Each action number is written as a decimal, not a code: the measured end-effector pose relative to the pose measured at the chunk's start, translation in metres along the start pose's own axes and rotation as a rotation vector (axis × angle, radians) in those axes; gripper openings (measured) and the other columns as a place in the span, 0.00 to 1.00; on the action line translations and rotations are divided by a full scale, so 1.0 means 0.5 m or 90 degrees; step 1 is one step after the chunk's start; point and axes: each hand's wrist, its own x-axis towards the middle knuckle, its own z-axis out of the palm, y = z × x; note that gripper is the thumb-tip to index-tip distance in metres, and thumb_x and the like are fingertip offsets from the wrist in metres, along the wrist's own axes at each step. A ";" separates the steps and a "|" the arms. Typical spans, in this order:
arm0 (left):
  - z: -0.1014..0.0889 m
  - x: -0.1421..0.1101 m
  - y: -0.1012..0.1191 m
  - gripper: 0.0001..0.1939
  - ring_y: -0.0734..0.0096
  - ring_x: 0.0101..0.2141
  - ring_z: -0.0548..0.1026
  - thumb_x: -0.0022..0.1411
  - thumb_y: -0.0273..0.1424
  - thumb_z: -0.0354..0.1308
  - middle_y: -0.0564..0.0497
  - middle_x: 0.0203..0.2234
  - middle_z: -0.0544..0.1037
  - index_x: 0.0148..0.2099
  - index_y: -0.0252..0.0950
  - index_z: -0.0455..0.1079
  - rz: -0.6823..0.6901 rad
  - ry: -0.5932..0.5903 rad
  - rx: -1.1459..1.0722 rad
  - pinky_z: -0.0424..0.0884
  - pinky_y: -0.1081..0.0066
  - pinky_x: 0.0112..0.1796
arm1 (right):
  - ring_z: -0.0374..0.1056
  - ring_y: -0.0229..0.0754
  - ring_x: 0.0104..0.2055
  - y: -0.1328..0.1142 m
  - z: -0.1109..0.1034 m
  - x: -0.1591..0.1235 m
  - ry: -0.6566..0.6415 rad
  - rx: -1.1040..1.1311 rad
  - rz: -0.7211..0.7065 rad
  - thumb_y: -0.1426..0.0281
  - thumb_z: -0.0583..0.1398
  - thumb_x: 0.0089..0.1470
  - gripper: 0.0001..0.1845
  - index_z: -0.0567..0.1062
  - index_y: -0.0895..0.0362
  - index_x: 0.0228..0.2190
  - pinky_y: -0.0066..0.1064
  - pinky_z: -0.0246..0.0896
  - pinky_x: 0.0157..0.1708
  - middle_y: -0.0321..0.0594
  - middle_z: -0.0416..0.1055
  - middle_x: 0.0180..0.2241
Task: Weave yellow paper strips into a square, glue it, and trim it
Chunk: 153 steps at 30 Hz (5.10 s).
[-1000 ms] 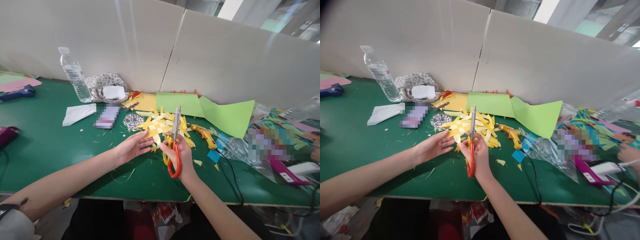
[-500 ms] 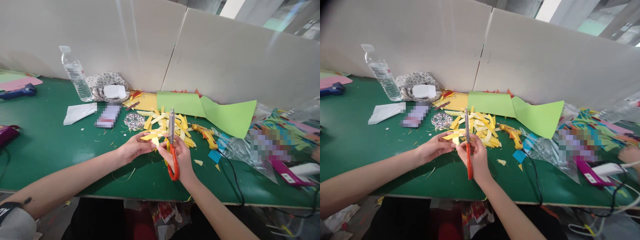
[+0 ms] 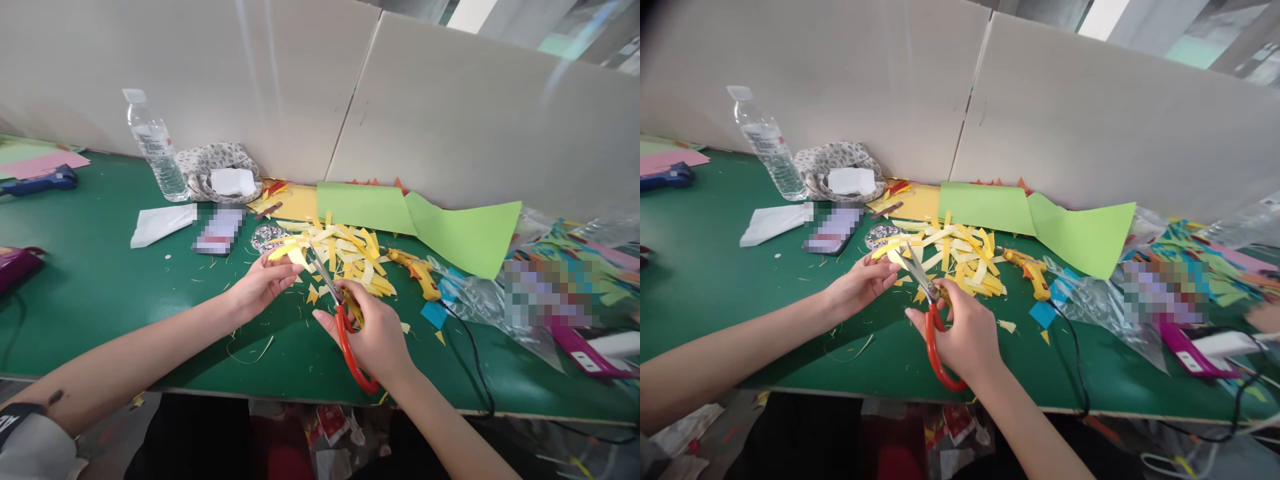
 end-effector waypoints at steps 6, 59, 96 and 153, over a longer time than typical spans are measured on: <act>0.006 -0.002 0.005 0.20 0.81 0.30 0.75 0.45 0.14 0.63 0.55 0.32 0.77 0.41 0.34 0.68 0.015 -0.018 -0.040 0.72 0.83 0.32 | 0.67 0.39 0.24 0.010 0.001 -0.012 0.021 -0.090 -0.046 0.51 0.60 0.44 0.26 0.71 0.55 0.40 0.29 0.60 0.25 0.38 0.73 0.29; 0.015 -0.017 -0.007 0.28 0.79 0.30 0.76 0.43 0.14 0.63 0.57 0.28 0.78 0.47 0.38 0.65 0.022 -0.065 -0.034 0.70 0.82 0.33 | 0.68 0.39 0.23 -0.013 0.005 -0.015 0.027 -0.052 -0.061 0.49 0.60 0.43 0.28 0.70 0.58 0.38 0.29 0.62 0.24 0.39 0.73 0.26; 0.013 -0.014 0.003 0.26 0.80 0.27 0.75 0.43 0.14 0.63 0.56 0.27 0.78 0.45 0.37 0.66 0.028 -0.064 -0.030 0.70 0.82 0.32 | 0.68 0.41 0.25 -0.006 -0.002 -0.015 -0.024 -0.078 -0.059 0.48 0.60 0.41 0.30 0.70 0.56 0.41 0.29 0.61 0.23 0.39 0.74 0.28; 0.011 -0.014 -0.004 0.16 0.78 0.31 0.74 0.44 0.17 0.64 0.56 0.28 0.77 0.36 0.35 0.70 0.048 -0.097 0.020 0.69 0.80 0.35 | 0.62 0.37 0.20 -0.012 0.002 -0.014 -0.012 0.000 -0.059 0.48 0.59 0.43 0.29 0.70 0.58 0.38 0.27 0.57 0.21 0.35 0.66 0.20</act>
